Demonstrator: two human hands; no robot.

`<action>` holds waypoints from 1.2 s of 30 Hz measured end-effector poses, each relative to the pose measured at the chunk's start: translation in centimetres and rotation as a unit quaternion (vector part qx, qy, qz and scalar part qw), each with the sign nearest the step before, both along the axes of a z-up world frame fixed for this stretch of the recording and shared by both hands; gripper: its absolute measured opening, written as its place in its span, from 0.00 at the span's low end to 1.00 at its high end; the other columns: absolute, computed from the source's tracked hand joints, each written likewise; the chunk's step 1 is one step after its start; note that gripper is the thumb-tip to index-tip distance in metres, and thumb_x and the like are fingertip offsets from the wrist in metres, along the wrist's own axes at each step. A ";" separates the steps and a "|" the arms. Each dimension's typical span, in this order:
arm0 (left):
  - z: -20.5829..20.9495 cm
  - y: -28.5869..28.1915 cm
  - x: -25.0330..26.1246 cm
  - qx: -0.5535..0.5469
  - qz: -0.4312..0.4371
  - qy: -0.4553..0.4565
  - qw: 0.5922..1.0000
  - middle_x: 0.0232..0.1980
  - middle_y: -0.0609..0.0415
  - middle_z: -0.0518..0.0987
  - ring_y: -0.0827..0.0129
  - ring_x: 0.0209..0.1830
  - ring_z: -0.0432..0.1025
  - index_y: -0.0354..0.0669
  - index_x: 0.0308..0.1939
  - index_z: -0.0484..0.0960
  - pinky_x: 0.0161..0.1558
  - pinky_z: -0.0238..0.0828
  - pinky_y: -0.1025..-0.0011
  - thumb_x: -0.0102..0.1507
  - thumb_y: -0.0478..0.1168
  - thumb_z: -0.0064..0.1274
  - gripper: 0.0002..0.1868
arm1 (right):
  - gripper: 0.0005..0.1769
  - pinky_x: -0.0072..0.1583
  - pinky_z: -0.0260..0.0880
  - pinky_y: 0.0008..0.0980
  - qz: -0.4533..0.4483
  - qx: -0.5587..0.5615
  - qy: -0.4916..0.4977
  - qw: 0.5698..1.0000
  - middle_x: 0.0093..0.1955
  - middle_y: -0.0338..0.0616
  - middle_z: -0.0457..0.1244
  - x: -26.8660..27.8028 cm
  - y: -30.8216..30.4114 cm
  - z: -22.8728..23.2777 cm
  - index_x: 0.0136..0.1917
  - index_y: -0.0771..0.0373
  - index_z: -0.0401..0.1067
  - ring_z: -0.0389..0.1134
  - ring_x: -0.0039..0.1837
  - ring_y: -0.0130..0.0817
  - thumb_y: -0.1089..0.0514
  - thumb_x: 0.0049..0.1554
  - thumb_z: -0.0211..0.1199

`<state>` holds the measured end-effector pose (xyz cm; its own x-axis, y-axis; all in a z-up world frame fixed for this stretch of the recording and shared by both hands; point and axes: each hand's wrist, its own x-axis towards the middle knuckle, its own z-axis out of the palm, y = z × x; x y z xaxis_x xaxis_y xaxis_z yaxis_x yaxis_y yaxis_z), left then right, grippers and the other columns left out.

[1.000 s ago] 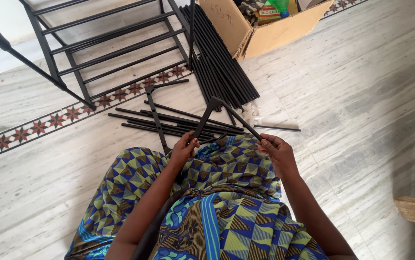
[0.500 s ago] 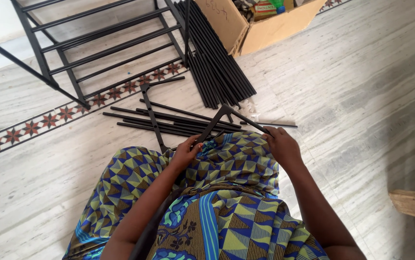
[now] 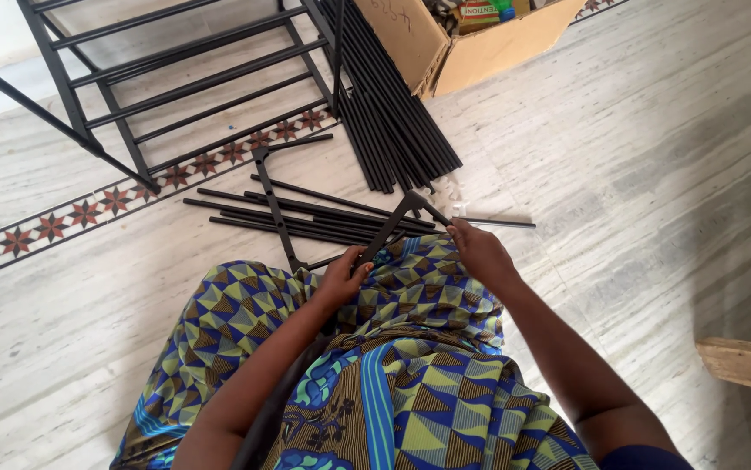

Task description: The person sits on the floor and assembles black metal rods into a frame structure. They insert white plastic caps onto the ends of the rods and connect the rods together by hand.

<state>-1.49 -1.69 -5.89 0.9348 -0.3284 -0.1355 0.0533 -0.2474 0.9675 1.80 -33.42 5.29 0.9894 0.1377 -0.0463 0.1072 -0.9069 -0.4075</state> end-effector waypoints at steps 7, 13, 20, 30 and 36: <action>2.6 0.3 0.1 -0.100 -0.016 0.014 0.995 0.33 0.50 0.78 0.68 0.26 0.73 0.40 0.56 0.73 0.30 0.70 0.66 0.72 0.49 0.49 0.17 | 0.30 0.35 0.56 0.30 -0.085 0.173 0.279 0.941 0.31 0.37 0.57 0.9 -1.6 3.6 0.67 0.57 0.77 0.55 0.32 0.28 0.35 0.70 0.48; 11.5 0.4 2.3 -0.234 -0.022 -0.026 0.972 0.30 0.54 0.76 0.73 0.24 0.70 0.39 0.47 0.75 0.30 0.69 0.70 0.74 0.58 0.38 0.25 | 0.24 0.34 0.66 0.32 0.122 0.023 -0.089 0.988 0.39 0.43 0.68 -3.0 3.9 12.8 0.69 0.57 0.71 0.67 0.34 0.32 0.44 0.66 0.55; 22.1 -1.4 0.7 -0.106 0.077 -0.229 0.965 0.29 0.56 0.73 0.75 0.23 0.65 0.39 0.45 0.73 0.27 0.61 0.74 0.78 0.58 0.35 0.25 | 0.18 0.35 0.60 0.37 0.165 -0.063 -0.404 0.897 0.36 0.38 0.62 -3.4 8.1 21.3 0.67 0.59 0.76 0.61 0.34 0.32 0.57 0.64 0.64; 24.4 0.4 -1.2 0.006 0.057 -0.268 0.962 0.21 0.56 0.67 0.71 0.15 0.61 0.39 0.41 0.69 0.20 0.57 0.70 0.76 0.54 0.38 0.21 | 0.22 0.33 0.66 0.30 0.121 0.145 0.049 0.981 0.35 0.34 0.66 -2.5 6.2 20.3 0.62 0.55 0.78 0.64 0.30 0.23 0.41 0.65 0.54; 22.0 -0.5 -1.7 0.003 0.070 -0.171 0.983 0.21 0.54 0.67 0.70 0.15 0.58 0.41 0.41 0.72 0.20 0.54 0.69 0.75 0.55 0.37 0.22 | 0.24 0.35 0.62 0.33 0.143 0.172 0.116 0.968 0.33 0.43 0.59 -1.7 5.7 19.1 0.62 0.56 0.79 0.59 0.33 0.30 0.41 0.67 0.52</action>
